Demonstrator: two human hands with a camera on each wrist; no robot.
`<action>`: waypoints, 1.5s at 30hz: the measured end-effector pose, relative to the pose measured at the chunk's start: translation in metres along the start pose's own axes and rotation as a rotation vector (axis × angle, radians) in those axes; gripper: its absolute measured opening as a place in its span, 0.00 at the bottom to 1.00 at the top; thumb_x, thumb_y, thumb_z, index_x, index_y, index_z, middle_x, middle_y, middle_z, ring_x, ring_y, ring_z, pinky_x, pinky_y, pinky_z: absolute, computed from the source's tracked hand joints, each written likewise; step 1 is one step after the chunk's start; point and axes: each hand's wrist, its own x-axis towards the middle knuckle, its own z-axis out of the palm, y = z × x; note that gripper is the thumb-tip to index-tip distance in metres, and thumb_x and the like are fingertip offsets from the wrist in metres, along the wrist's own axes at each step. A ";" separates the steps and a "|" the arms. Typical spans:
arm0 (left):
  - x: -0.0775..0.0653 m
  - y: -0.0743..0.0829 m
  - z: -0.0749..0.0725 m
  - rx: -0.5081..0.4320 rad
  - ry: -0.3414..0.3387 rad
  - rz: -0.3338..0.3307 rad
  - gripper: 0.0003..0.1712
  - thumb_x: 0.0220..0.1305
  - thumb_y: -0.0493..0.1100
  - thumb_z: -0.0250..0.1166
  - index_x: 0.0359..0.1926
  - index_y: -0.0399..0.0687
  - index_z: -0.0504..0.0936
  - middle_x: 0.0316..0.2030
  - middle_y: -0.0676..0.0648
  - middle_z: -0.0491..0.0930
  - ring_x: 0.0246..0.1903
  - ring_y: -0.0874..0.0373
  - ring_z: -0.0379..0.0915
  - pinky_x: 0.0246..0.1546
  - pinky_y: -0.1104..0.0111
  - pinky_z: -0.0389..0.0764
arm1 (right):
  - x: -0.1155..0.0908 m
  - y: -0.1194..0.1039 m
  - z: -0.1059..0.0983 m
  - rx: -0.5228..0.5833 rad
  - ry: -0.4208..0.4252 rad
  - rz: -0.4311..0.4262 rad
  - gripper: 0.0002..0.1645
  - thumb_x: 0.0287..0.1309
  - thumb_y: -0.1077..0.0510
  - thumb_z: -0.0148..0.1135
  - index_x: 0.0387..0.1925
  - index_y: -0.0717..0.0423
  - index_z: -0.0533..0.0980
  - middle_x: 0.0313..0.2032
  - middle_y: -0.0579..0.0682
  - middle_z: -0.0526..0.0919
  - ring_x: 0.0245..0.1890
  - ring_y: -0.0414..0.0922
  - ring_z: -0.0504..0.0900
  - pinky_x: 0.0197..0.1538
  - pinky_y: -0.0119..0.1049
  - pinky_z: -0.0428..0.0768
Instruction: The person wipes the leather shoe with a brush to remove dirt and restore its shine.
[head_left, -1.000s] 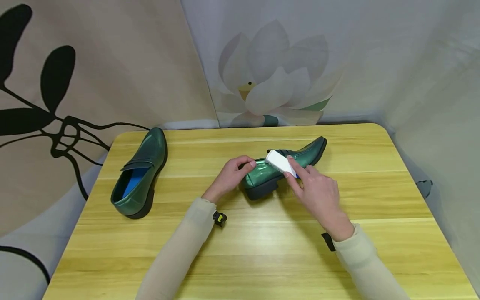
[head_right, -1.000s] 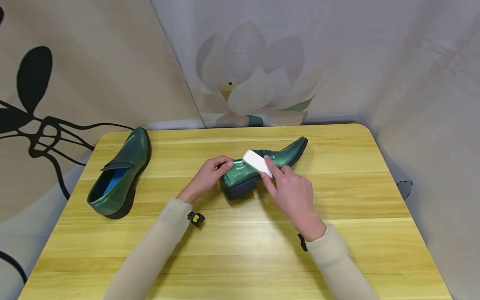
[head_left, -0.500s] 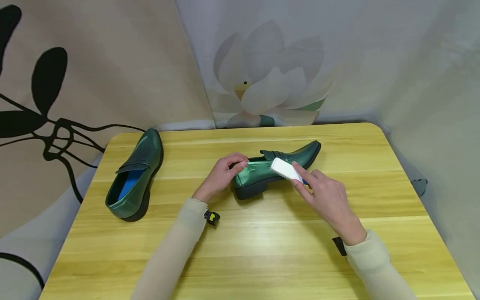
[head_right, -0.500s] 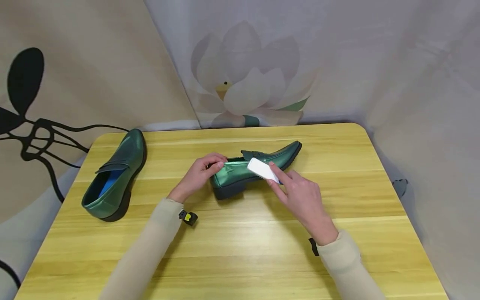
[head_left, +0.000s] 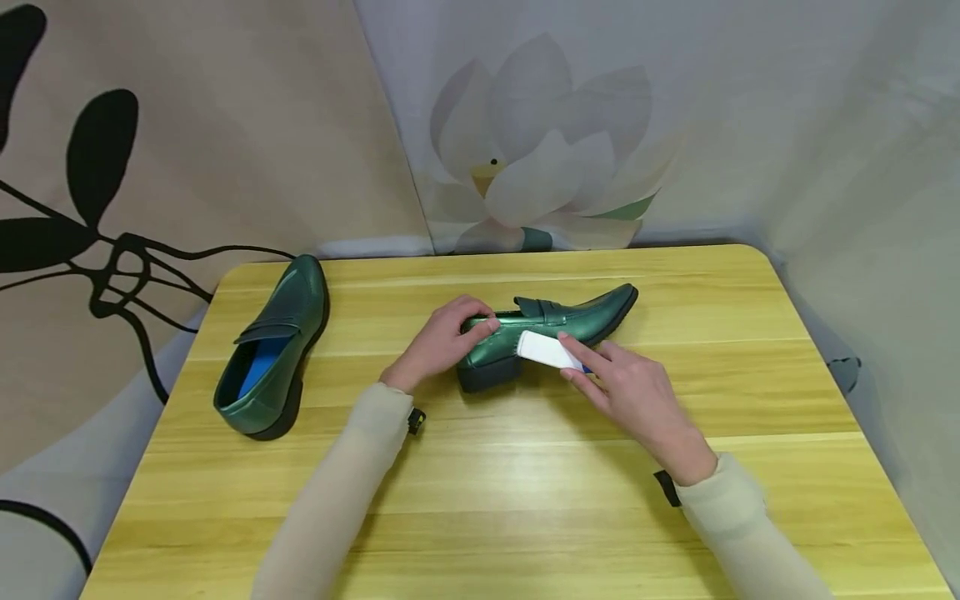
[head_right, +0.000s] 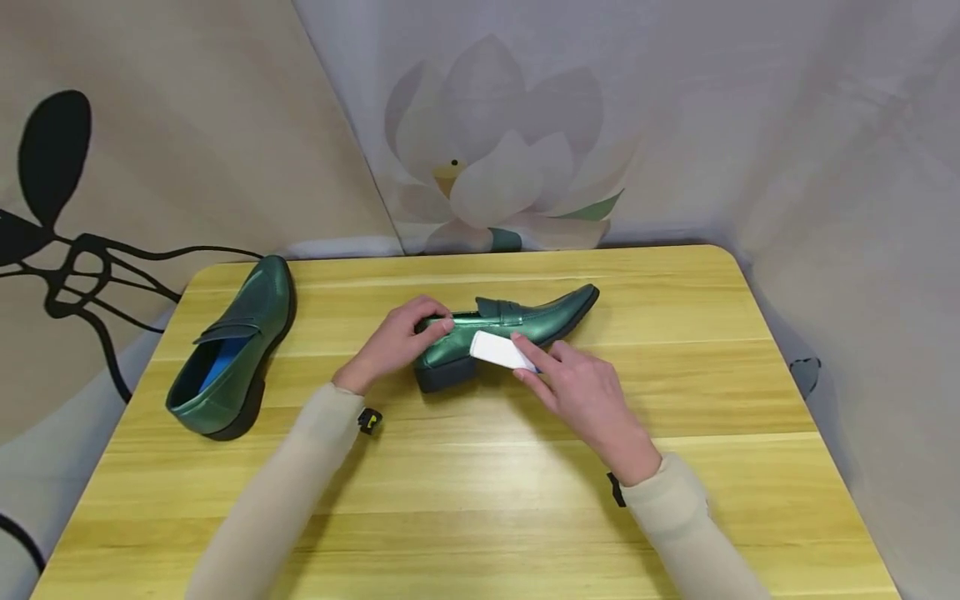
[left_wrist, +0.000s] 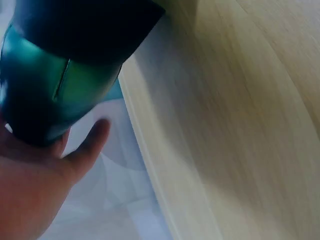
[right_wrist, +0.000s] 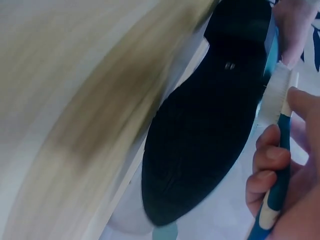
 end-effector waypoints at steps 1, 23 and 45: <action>0.001 0.001 0.001 0.022 0.008 0.014 0.17 0.78 0.53 0.59 0.52 0.45 0.85 0.53 0.48 0.79 0.54 0.51 0.75 0.61 0.55 0.74 | 0.001 -0.003 0.003 0.000 0.011 -0.016 0.35 0.77 0.31 0.42 0.67 0.46 0.79 0.26 0.50 0.74 0.17 0.39 0.62 0.18 0.32 0.61; 0.001 0.008 0.001 -0.001 0.035 -0.004 0.19 0.79 0.50 0.58 0.54 0.41 0.86 0.53 0.45 0.82 0.58 0.47 0.75 0.65 0.52 0.70 | -0.024 0.029 -0.015 -0.035 0.018 0.163 0.31 0.67 0.47 0.68 0.69 0.46 0.77 0.27 0.55 0.79 0.14 0.40 0.61 0.16 0.33 0.60; 0.000 0.007 0.006 -0.017 0.055 0.014 0.18 0.79 0.49 0.58 0.53 0.41 0.87 0.52 0.44 0.83 0.58 0.46 0.73 0.65 0.51 0.69 | -0.012 0.026 -0.013 -0.040 0.031 0.341 0.29 0.69 0.51 0.66 0.69 0.49 0.77 0.26 0.58 0.80 0.15 0.48 0.69 0.16 0.43 0.66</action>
